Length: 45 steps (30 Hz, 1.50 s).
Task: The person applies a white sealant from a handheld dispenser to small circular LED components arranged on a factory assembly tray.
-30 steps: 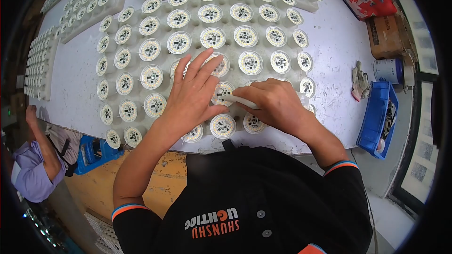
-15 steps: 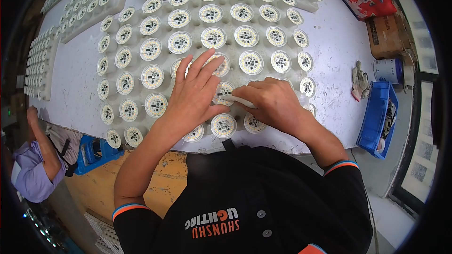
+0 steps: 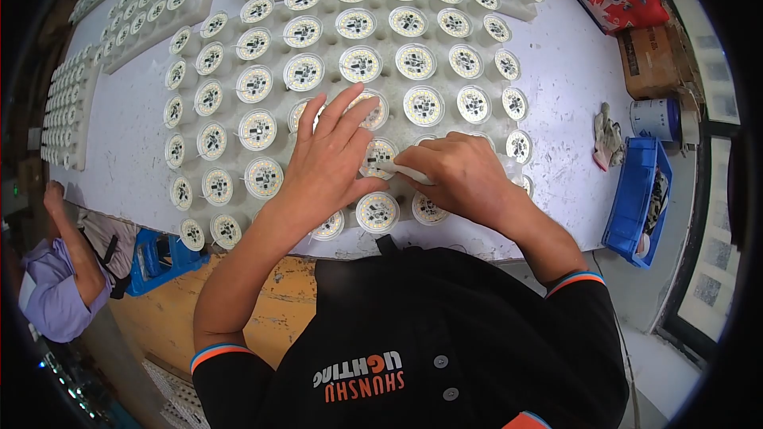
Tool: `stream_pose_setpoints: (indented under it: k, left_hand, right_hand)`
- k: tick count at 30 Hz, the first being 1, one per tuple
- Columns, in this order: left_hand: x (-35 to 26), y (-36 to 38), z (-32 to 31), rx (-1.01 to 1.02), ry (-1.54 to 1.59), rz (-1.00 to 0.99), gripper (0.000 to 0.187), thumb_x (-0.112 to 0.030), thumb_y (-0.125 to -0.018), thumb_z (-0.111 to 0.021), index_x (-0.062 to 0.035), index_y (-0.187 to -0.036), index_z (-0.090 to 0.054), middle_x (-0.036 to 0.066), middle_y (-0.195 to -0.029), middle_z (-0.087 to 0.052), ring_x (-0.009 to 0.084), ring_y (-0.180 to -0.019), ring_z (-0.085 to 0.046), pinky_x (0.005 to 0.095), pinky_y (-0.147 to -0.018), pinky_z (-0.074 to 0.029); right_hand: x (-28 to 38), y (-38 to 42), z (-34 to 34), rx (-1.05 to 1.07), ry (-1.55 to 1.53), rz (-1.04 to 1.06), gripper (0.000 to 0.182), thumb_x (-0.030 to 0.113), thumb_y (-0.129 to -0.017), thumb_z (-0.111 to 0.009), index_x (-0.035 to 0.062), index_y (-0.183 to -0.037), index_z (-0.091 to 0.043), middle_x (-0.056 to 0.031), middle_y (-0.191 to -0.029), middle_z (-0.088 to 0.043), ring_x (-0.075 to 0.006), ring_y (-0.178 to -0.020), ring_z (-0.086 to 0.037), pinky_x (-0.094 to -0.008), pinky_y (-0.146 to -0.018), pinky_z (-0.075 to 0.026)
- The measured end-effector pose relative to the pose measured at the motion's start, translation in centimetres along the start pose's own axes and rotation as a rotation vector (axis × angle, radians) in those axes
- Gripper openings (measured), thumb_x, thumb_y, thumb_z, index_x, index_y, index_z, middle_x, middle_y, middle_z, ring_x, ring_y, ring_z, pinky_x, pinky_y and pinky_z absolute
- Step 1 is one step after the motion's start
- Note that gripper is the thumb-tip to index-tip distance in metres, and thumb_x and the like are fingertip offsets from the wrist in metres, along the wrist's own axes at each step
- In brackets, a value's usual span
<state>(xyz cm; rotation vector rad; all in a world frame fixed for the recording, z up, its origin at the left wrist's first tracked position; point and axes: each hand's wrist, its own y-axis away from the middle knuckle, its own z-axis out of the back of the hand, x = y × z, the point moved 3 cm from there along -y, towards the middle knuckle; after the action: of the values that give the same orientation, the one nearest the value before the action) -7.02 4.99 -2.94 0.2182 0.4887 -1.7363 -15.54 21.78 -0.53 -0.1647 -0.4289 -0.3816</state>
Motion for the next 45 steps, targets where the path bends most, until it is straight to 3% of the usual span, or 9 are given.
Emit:
stream_pose_setpoints:
  k: [5, 11, 17, 22, 25, 32, 45]
  left_hand:
    - [0.0, 0.2, 0.0, -0.004, -0.009, 0.005, 0.062, -0.034, -0.059, -0.09, -0.0066, -0.108, -0.062, 0.01, -0.145, -0.048, 0.0331, -0.144, -0.033, 0.056, -0.116, -0.024]
    - [0.2, 1.9, 2.1, -0.117, 0.047, 0.057, 0.044, -0.024, -0.068, -0.085, -0.0104, -0.104, -0.065, 0.01, -0.144, -0.051, 0.0349, -0.143, -0.035, 0.0544, -0.116, -0.025]
    - [-1.8, 3.6, 2.5, 0.085, 0.087, -0.027, 0.025, -0.014, -0.071, -0.081, -0.0117, -0.091, -0.067, 0.008, -0.142, -0.053, 0.0339, -0.143, -0.036, 0.0548, -0.115, -0.027]
    - [-3.2, 3.1, 1.7, 0.158, 0.113, -0.106, 0.024, -0.013, -0.071, -0.081, -0.0119, -0.089, -0.066, 0.007, -0.144, -0.051, 0.0326, -0.143, -0.035, 0.0554, -0.115, -0.027]
    - [-3.9, 2.4, 1.3, 0.213, 0.109, -0.143, 0.022, -0.012, -0.072, -0.08, -0.0124, -0.089, -0.066, 0.007, -0.146, -0.048, 0.0319, -0.144, -0.034, 0.0557, -0.116, -0.027]
    - [-4.1, 1.2, 1.1, 0.326, 0.136, -0.201, 0.014, -0.013, -0.078, -0.075, -0.0124, -0.087, -0.065, 0.007, -0.148, -0.046, 0.0313, -0.145, -0.032, 0.0555, -0.117, -0.026]
    - [-4.5, -1.4, 1.6, 0.507, 0.007, -0.413, 0.005, -0.012, -0.077, -0.068, -0.0105, -0.08, -0.064, 0.007, -0.146, -0.049, 0.0267, -0.144, -0.035, 0.052, -0.119, -0.027]
  right_hand:
    - [-0.2, 0.1, 0.5, 0.001, -0.088, -0.04, 0.017, 0.015, -0.079, -0.075, 0.0118, -0.095, -0.071, -0.0084, -0.082, -0.071, -0.0308, -0.072, -0.069, -0.0412, -0.063, -0.054]
    - [-0.6, 0.9, 2.6, -0.047, -0.298, -0.174, 0.024, 0.012, -0.084, -0.076, 0.0075, -0.108, -0.073, -0.013, -0.096, -0.074, -0.0316, -0.083, -0.071, -0.0373, -0.074, -0.056]
    - [-1.1, 1.8, 2.5, -0.037, -0.315, -0.235, 0.023, 0.014, -0.087, -0.075, 0.0062, -0.108, -0.073, -0.0137, -0.098, -0.074, -0.0313, -0.087, -0.072, -0.0369, -0.078, -0.056]
    - [-1.1, 2.2, 2.6, -0.026, -0.318, -0.242, 0.024, 0.016, -0.087, -0.074, 0.0057, -0.108, -0.073, -0.0143, -0.099, -0.074, -0.0315, -0.088, -0.072, -0.0366, -0.078, -0.055]
    - [-1.6, 2.4, 2.4, -0.15, -0.36, -0.172, 0.022, 0.026, -0.088, -0.072, 0.0097, -0.103, -0.074, -0.0128, -0.087, -0.073, -0.0339, -0.077, -0.069, -0.0411, -0.068, -0.054]
    - [-2.9, 2.7, 2.8, -0.184, -0.405, -0.24, 0.024, 0.025, -0.088, -0.071, 0.0071, -0.104, -0.074, -0.0153, -0.087, -0.072, -0.0356, -0.078, -0.068, -0.0416, -0.069, -0.053]
    - [-4.1, 2.7, 3.0, -0.199, -0.377, -0.282, 0.026, 0.026, -0.088, -0.071, 0.0063, -0.105, -0.074, -0.0176, -0.078, -0.07, -0.0366, -0.072, -0.067, -0.0429, -0.066, -0.052]
